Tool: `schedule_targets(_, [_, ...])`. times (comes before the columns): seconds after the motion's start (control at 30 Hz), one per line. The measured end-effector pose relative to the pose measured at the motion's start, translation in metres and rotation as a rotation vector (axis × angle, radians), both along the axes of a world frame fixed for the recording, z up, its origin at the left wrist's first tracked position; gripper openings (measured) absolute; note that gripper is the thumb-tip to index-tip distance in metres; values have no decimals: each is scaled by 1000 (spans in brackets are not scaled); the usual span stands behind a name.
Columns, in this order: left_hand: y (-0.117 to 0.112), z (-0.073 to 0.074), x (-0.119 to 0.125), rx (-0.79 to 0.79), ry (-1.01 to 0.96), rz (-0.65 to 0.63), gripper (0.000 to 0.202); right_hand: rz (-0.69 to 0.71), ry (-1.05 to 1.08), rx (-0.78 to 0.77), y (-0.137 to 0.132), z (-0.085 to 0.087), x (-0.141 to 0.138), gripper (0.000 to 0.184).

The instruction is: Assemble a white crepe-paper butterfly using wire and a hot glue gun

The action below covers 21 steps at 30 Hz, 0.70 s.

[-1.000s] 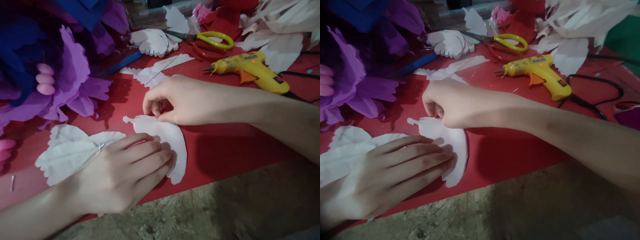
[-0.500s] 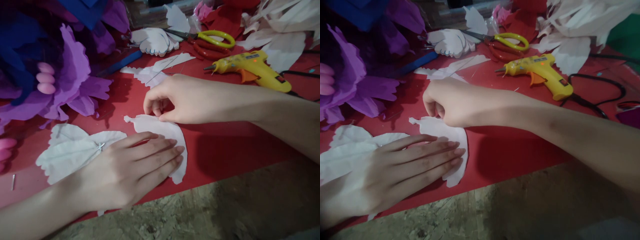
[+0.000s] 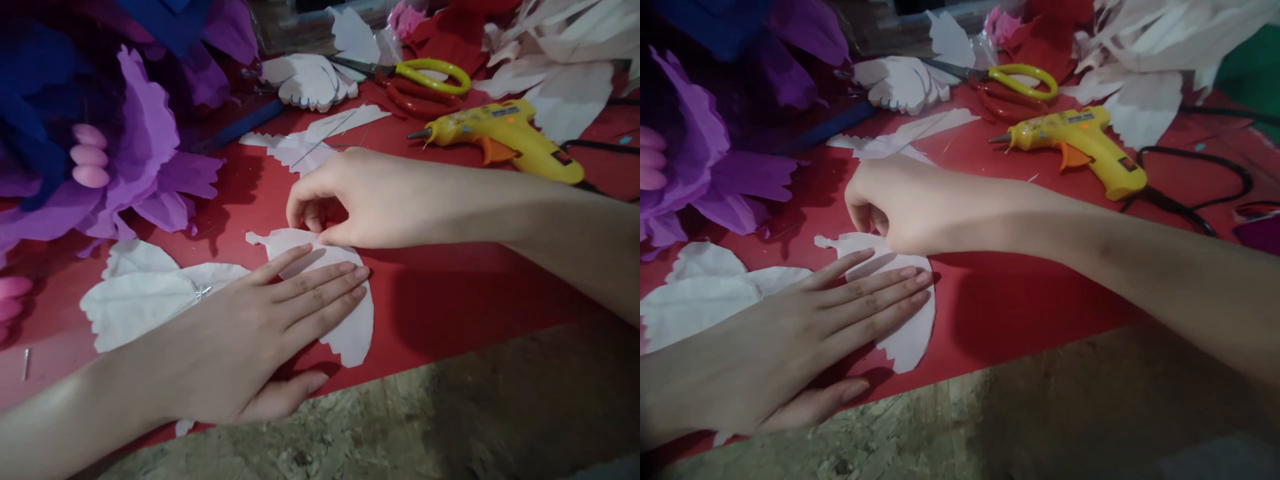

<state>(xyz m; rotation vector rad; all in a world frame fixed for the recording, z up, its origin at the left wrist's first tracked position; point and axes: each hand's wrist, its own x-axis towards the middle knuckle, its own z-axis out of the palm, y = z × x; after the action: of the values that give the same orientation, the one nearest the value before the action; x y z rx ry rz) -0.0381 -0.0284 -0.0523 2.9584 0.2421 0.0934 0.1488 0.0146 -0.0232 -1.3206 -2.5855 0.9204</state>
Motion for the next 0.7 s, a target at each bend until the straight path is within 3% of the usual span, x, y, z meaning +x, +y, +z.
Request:
schedule_targets(0.4, [4, -1, -1, -133, 19, -67, 65, 5, 88, 12, 2, -10, 4, 21])
schedule_targets(0.6, [0, -3, -3, -70, 37, -61, 73, -31, 33, -7, -1, 0, 1, 18])
schedule_targets(0.7, [-1, -2, -3, -20, 2, -52, 73, -38, 65, 110, -1, 11, 3, 16])
